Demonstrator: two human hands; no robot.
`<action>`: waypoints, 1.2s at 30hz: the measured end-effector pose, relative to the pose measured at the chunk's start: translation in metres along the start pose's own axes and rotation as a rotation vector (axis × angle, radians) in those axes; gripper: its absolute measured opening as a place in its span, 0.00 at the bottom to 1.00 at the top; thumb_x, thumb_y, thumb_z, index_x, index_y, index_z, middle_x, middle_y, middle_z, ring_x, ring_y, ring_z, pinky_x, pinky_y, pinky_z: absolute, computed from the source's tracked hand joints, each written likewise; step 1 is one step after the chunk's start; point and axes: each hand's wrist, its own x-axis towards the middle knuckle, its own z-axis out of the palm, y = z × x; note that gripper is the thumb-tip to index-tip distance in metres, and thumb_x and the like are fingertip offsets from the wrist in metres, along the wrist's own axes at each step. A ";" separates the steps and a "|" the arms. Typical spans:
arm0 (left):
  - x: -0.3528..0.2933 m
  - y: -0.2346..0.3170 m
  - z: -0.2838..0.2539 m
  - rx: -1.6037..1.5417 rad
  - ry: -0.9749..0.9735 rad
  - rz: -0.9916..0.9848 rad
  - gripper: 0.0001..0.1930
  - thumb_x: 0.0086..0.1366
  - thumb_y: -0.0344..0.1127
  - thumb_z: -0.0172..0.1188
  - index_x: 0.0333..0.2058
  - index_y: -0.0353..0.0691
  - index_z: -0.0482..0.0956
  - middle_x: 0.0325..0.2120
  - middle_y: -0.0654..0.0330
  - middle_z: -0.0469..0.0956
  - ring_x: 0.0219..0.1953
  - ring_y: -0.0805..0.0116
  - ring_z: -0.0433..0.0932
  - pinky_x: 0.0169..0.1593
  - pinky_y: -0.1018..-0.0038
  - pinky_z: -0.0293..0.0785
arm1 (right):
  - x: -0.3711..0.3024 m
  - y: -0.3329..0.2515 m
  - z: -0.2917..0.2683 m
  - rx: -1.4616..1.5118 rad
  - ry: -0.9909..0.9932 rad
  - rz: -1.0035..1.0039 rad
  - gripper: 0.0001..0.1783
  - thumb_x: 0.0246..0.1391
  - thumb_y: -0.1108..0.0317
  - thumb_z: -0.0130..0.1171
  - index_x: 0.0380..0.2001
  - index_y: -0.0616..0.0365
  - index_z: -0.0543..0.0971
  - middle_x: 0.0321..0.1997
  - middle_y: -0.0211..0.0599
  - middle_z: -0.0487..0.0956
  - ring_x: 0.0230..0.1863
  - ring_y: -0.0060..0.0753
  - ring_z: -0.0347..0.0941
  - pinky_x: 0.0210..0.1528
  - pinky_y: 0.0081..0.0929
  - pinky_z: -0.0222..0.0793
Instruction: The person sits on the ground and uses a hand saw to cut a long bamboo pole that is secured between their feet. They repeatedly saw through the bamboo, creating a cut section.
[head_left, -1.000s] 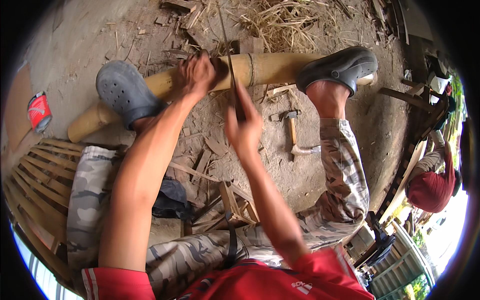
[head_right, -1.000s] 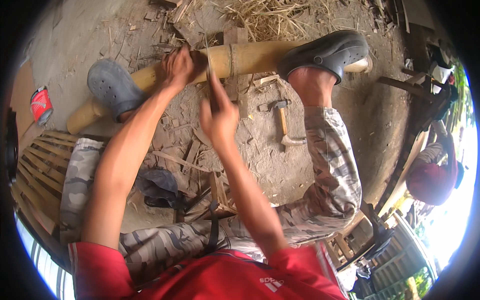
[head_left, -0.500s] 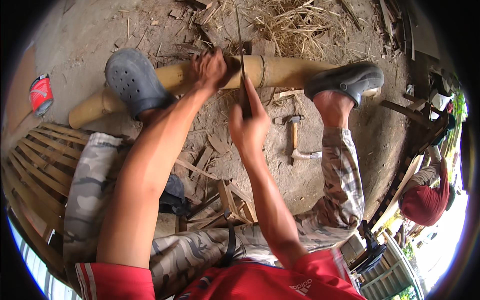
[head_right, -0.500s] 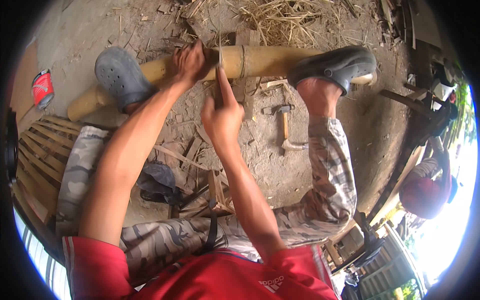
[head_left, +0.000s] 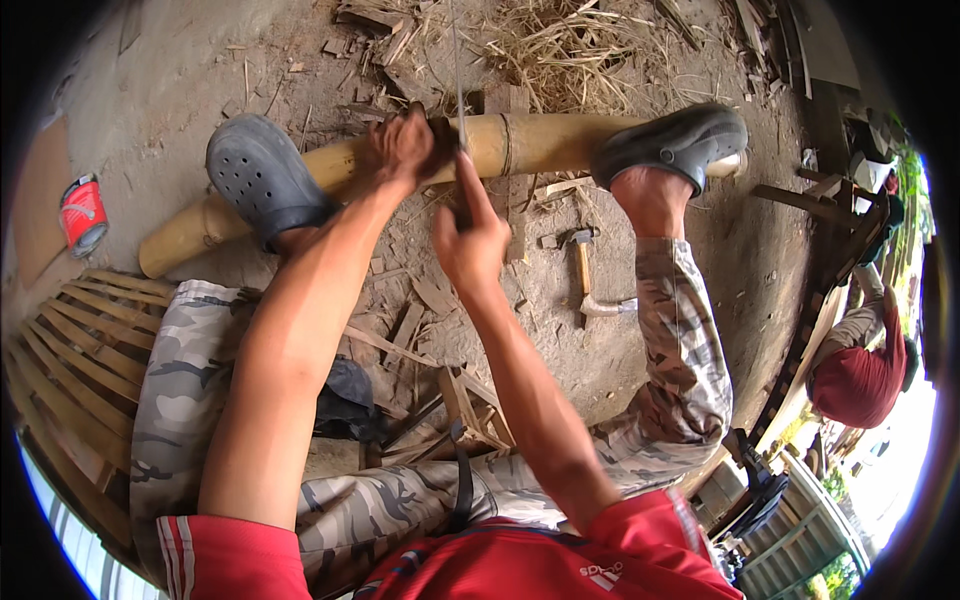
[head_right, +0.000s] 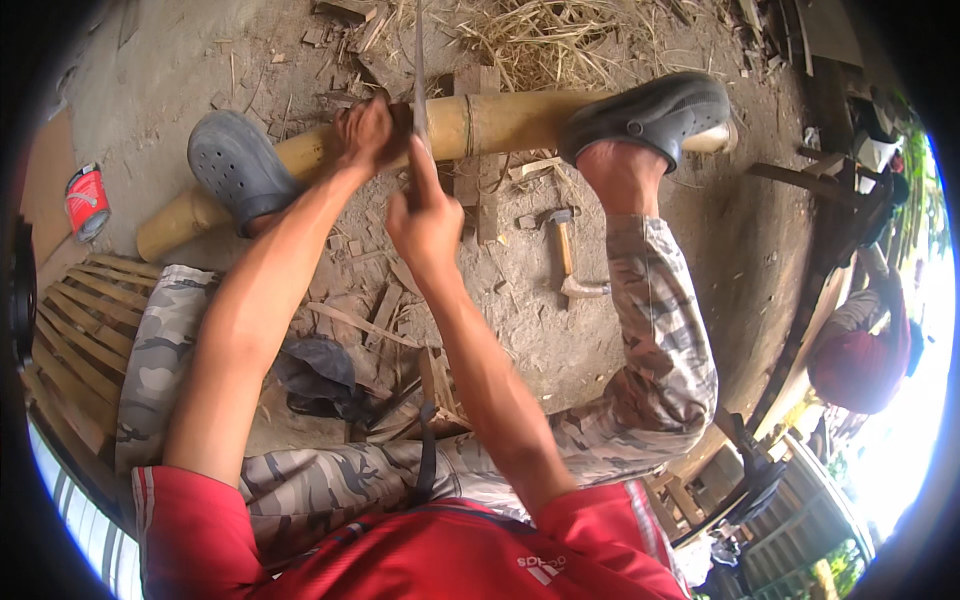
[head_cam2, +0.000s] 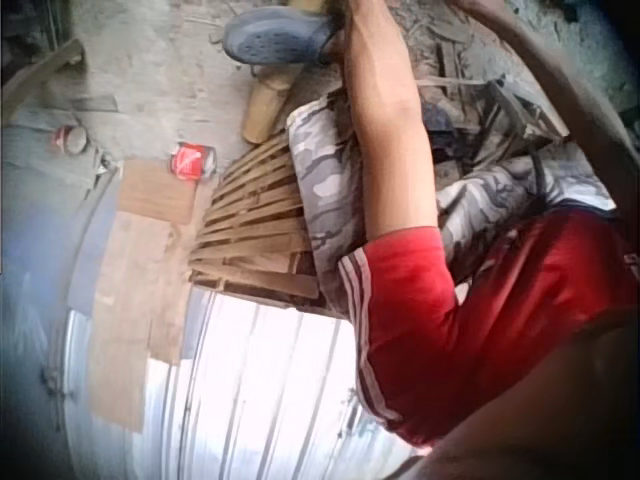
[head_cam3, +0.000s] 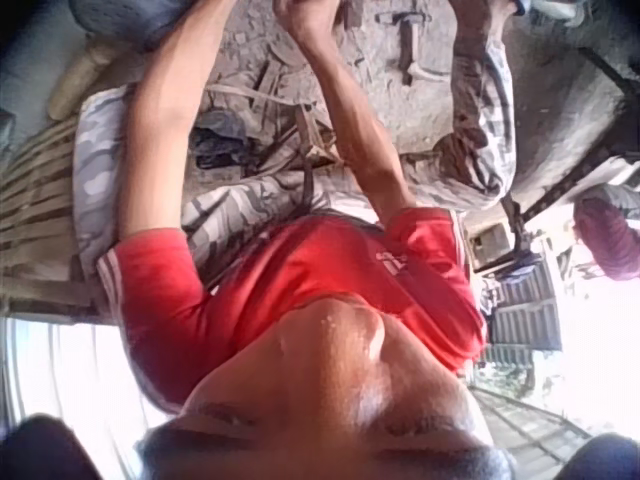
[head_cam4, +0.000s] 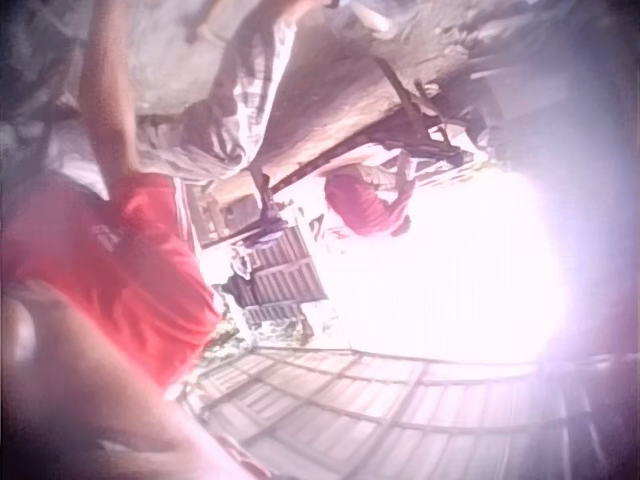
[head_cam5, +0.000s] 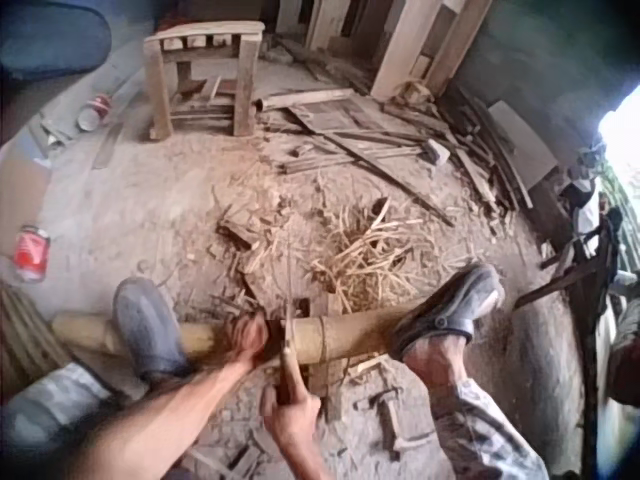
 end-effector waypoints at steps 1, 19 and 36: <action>0.005 -0.017 0.000 0.015 0.023 0.016 0.20 0.68 0.51 0.48 0.43 0.39 0.76 0.33 0.42 0.81 0.42 0.44 0.78 0.58 0.45 0.62 | 0.010 -0.011 0.010 0.064 -0.014 0.023 0.33 0.54 0.80 0.51 0.66 0.62 0.69 0.63 0.47 0.76 0.56 0.27 0.75 0.57 0.23 0.70; 0.010 -0.047 0.010 0.037 0.207 -0.023 0.22 0.68 0.50 0.45 0.45 0.37 0.77 0.31 0.43 0.83 0.39 0.46 0.82 0.57 0.46 0.66 | -0.042 0.007 -0.007 -0.014 -0.010 -0.138 0.34 0.52 0.80 0.53 0.66 0.63 0.68 0.63 0.56 0.74 0.64 0.43 0.72 0.65 0.31 0.67; 0.003 -0.045 0.021 -0.027 0.425 0.037 0.17 0.67 0.46 0.46 0.36 0.40 0.78 0.27 0.44 0.82 0.34 0.42 0.82 0.46 0.49 0.74 | -0.108 -0.013 -0.045 -0.029 -0.114 -0.023 0.36 0.50 0.86 0.49 0.66 0.66 0.66 0.63 0.58 0.73 0.62 0.41 0.73 0.58 0.27 0.71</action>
